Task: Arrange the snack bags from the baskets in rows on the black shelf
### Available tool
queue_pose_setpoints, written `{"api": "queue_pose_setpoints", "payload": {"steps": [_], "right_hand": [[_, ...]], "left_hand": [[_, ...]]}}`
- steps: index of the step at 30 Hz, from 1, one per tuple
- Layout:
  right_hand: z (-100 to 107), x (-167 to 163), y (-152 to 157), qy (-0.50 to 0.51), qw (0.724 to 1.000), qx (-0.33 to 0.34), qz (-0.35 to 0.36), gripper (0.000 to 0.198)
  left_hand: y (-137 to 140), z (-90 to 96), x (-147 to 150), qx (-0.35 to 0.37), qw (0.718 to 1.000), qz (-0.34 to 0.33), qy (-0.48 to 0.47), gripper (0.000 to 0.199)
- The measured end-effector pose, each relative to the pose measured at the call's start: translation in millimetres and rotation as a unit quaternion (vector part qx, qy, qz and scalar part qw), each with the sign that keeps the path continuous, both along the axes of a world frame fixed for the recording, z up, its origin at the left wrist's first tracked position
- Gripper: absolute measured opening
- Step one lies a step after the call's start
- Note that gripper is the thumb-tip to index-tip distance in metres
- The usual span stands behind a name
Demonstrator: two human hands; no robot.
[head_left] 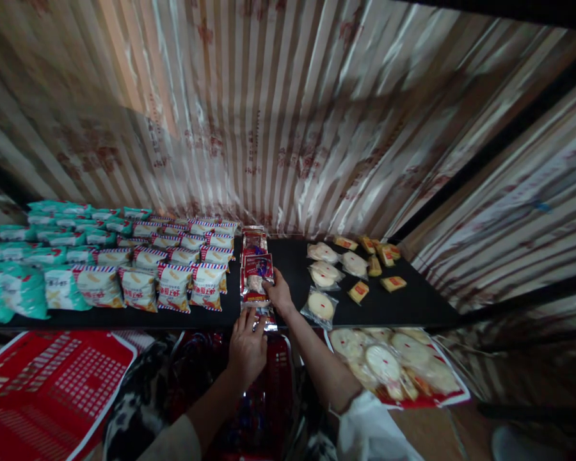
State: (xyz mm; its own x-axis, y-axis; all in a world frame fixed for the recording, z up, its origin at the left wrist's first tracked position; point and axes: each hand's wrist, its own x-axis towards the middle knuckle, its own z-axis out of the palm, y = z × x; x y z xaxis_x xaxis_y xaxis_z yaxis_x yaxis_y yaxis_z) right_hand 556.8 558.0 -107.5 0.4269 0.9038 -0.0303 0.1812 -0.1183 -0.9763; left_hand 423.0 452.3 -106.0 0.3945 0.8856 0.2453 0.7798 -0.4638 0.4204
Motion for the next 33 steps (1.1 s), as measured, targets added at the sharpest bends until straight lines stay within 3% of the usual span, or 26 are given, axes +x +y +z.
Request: {"api": "queue_pose_setpoints", "payload": {"steps": [12,20,33], "right_hand": [[-2.2,-6.8,-1.2,-0.233,0.972,-0.002,0.018,0.047],[-12.7,-7.0,-0.2,-0.27,0.962,-0.018,0.023,0.041],[-22.2,-10.2,3.8,-0.319,0.947,0.027,0.025,0.028]], "left_hand": [[-1.2,1.2,1.3,0.013,0.999,0.014,-0.029,0.044],[-1.7,-3.0,2.0,0.019,0.999,0.026,-0.04,0.045],[-0.2,-15.7,0.0,0.046,0.998,0.016,-0.031,0.049]]}}
